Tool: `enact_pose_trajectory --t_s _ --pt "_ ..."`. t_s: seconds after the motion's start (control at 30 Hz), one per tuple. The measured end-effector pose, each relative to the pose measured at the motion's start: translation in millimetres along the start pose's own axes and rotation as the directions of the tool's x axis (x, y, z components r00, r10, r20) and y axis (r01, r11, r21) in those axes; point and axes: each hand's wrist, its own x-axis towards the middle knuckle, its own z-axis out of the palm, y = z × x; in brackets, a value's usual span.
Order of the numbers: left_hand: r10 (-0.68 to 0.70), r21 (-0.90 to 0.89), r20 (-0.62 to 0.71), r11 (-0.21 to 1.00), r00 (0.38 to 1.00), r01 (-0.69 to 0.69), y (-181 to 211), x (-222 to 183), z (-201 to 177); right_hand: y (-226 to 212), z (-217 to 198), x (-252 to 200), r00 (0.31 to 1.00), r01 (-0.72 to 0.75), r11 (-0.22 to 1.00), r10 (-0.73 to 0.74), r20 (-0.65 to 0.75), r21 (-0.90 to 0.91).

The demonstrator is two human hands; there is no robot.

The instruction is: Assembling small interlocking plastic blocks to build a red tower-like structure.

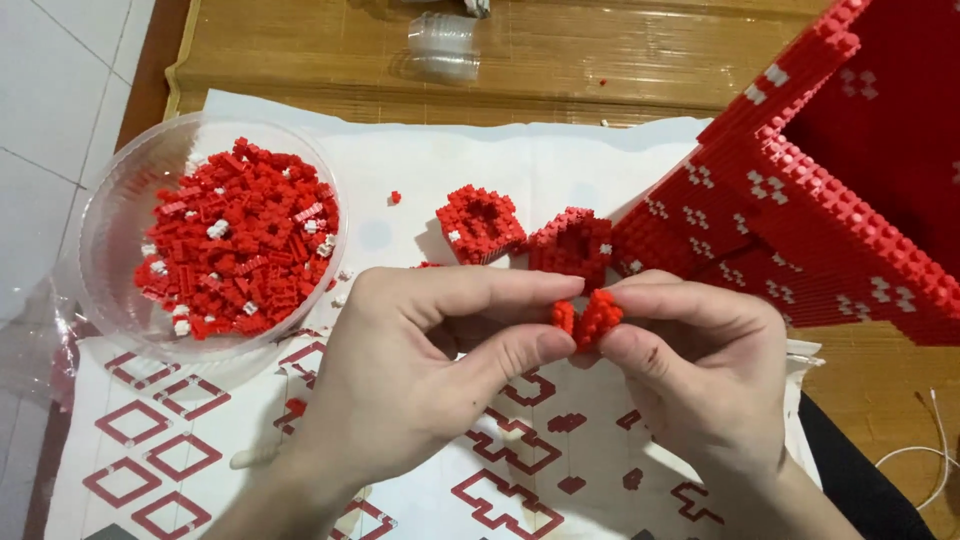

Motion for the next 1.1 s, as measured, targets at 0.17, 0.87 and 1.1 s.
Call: enact_pose_trajectory --t_s 0.17,0.87,1.1 --pt "0.0 0.145 -0.038 0.989 0.999 0.006 2.6 -0.6 -2.6 2.5 2.4 -0.6 0.996 0.089 0.991 -0.087 0.022 -0.097" --pt "-0.194 0.325 -0.05 0.925 0.98 0.199 4.6 5.4 -5.5 -6.9 14.8 -0.4 0.981 0.186 0.757 -0.176 0.079 -0.626" --pt "-0.042 0.407 -0.005 0.913 0.999 0.04 -8.9 6.0 -6.3 -11.4 19.1 2.4 0.982 0.186 0.738 -0.164 0.095 -0.649"
